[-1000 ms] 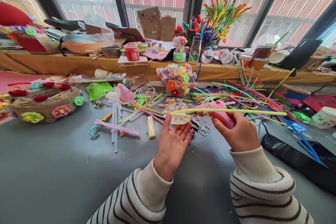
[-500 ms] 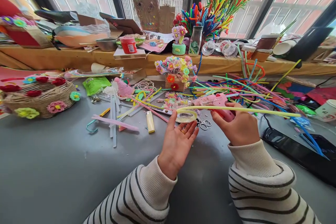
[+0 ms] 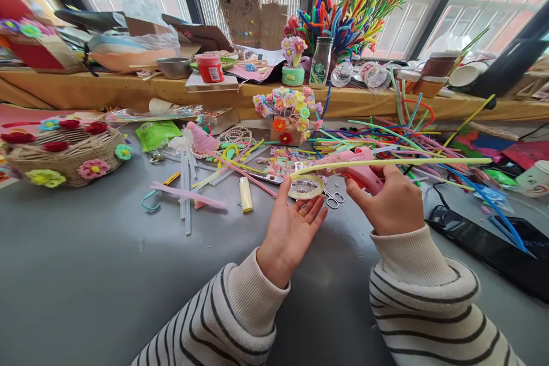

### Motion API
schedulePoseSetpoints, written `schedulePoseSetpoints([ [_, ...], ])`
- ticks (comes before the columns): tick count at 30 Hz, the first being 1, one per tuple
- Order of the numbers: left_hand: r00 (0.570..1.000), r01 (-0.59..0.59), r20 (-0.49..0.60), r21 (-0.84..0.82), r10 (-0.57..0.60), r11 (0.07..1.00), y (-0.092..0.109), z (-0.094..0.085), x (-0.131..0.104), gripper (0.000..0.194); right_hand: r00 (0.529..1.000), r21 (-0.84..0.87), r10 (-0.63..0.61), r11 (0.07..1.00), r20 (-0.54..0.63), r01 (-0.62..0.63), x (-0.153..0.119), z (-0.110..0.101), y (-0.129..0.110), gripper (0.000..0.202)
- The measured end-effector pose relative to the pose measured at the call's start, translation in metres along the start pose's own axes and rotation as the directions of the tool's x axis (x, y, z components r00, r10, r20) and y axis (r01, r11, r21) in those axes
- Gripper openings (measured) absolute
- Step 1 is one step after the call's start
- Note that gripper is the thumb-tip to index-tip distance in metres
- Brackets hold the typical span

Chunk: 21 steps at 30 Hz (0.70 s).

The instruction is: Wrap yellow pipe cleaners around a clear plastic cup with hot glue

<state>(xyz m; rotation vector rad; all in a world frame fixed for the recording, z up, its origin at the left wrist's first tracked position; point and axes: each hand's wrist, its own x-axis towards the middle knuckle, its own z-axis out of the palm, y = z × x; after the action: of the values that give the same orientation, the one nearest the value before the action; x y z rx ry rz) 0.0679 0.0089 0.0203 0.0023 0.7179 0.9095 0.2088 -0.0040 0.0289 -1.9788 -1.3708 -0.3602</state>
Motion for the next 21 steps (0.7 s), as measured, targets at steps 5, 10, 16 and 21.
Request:
schedulePoseSetpoints([
  [5,1.0,0.003,0.011,-0.002,-0.003,1.0,0.0,0.0009,-0.0018,0.043,0.998,-0.02,0.032,0.999,0.048,-0.031,0.0017,-0.0027,-0.0025,0.043],
  [10,1.0,0.002,0.019,-0.009,-0.002,1.0,0.0004,-0.001,-0.0009,0.043,0.999,0.021,0.022,1.0,0.039,-0.022,0.0015,-0.002,-0.0006,0.044],
  [16,1.0,0.007,0.028,-0.021,-0.006,1.0,0.0014,-0.0006,-0.0012,0.042,1.0,0.037,-0.015,0.999,0.012,0.015,0.0015,-0.0003,0.0031,0.042],
  [21,1.0,0.01,0.011,-0.02,-0.01,1.0,0.0016,0.0,-0.0008,0.042,0.999,0.018,-0.036,0.999,-0.008,0.036,0.0005,0.002,0.005,0.041],
])
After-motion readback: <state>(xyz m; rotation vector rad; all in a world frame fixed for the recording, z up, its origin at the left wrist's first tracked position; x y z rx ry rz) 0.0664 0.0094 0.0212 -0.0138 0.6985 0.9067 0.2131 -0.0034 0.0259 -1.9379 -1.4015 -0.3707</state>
